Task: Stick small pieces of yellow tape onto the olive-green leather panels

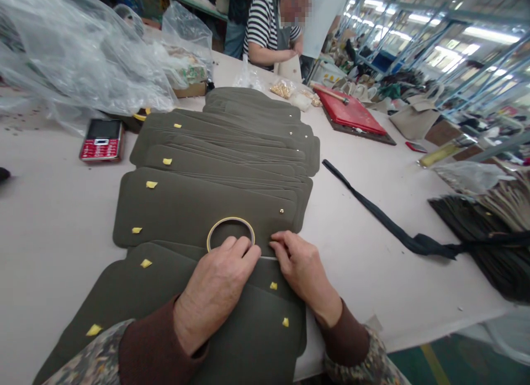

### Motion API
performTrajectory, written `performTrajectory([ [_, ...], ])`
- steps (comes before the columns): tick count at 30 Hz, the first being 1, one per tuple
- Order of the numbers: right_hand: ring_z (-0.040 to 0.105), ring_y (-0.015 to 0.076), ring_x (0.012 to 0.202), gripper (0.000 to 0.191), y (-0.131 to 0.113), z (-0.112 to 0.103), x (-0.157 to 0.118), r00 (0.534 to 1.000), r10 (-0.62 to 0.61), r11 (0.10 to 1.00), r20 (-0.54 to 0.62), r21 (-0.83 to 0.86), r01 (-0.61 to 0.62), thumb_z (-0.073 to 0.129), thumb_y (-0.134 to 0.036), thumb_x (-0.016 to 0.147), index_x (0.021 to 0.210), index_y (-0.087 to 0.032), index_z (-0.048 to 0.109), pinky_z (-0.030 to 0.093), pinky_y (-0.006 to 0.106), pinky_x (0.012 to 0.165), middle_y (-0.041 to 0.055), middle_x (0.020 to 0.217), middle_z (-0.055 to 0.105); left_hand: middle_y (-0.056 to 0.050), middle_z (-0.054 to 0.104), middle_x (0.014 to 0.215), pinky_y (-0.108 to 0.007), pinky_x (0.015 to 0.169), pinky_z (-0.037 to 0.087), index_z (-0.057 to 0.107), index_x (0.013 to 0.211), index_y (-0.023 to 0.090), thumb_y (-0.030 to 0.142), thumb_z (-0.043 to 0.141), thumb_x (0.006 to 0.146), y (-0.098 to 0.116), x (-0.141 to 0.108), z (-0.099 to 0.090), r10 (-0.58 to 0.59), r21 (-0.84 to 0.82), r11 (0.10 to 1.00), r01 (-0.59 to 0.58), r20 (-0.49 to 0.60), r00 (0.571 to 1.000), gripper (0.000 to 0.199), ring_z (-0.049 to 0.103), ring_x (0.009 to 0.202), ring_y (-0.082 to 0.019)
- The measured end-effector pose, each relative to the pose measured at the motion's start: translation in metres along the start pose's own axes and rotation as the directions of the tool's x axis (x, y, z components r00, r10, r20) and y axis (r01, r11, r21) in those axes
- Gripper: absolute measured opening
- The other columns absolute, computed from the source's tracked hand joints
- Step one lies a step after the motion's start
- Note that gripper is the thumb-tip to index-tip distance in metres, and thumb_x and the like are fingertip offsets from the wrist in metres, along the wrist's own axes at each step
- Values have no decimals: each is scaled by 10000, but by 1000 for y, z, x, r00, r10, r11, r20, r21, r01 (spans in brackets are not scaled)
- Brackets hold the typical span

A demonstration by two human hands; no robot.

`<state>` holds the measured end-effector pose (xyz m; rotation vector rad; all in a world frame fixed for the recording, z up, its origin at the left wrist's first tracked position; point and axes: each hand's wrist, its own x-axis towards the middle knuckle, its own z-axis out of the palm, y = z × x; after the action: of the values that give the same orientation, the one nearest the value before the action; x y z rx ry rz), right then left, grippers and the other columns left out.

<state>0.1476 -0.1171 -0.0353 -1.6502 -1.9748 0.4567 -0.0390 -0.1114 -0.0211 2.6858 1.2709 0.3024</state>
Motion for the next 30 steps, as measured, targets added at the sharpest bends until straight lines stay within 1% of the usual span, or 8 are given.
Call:
performTrajectory([
  [3,638,167,663,175,3,0,-5,997,64,997,-44,33,-63,579,-190,894,1068,-176,590,490,265,654,9,738,662,-21,554,873,-327,683,469,560,875,211,79,522,863,0,0,0,-10,-5,1000,10,18,1000,137,517,801,-204],
  [5,622,153,619,85,5,-2,-9,992,102,993,-72,63,-98,601,-211,889,968,-184,612,481,251,619,-4,705,647,-20,554,871,-332,682,472,558,876,210,79,525,863,0,1,0,-12,-8,1000,13,24,1000,136,520,801,-206],
  [7,627,155,660,63,5,-4,-12,995,60,997,-82,59,-55,596,-197,888,836,-189,631,479,252,646,13,735,656,-19,554,869,-337,681,475,555,873,208,75,521,862,0,2,0,-13,-8,1000,13,25,1000,138,520,799,-208],
  [11,639,184,740,118,2,-1,-16,996,-32,999,-86,-28,29,557,-169,898,855,-182,666,478,276,708,55,792,680,-20,556,874,-342,687,480,553,886,207,74,517,864,0,2,-1,-4,-7,1000,4,18,1000,140,520,801,-210],
  [23,564,129,565,94,-12,6,3,988,140,977,-70,-151,-149,578,-162,807,740,-194,635,394,220,588,-8,632,624,-18,567,866,-360,682,506,552,863,206,83,532,862,0,2,0,-1,-11,1000,1,25,1000,124,544,793,-218],
  [25,558,128,543,90,-15,5,4,983,174,969,-54,-168,-180,587,-147,779,711,-192,627,382,225,572,-16,600,615,-16,582,852,-360,679,512,556,874,206,94,515,877,-2,0,2,5,-30,1000,-5,-20,1000,119,558,783,-217],
  [27,562,128,537,95,-16,3,3,984,180,972,-8,-155,-179,595,-135,765,696,-190,632,381,230,567,-18,592,620,-20,613,857,-359,697,521,562,930,201,114,488,902,-5,-2,2,26,-67,997,-35,-129,991,117,585,786,-211],
  [30,568,127,536,114,-12,-4,-1,984,155,986,82,-78,-149,607,-122,766,694,-192,660,394,233,565,-17,594,634,-36,675,922,-317,747,531,553,1059,179,133,466,929,-9,-4,0,93,-117,983,-143,-354,931,164,638,820,-183],
])
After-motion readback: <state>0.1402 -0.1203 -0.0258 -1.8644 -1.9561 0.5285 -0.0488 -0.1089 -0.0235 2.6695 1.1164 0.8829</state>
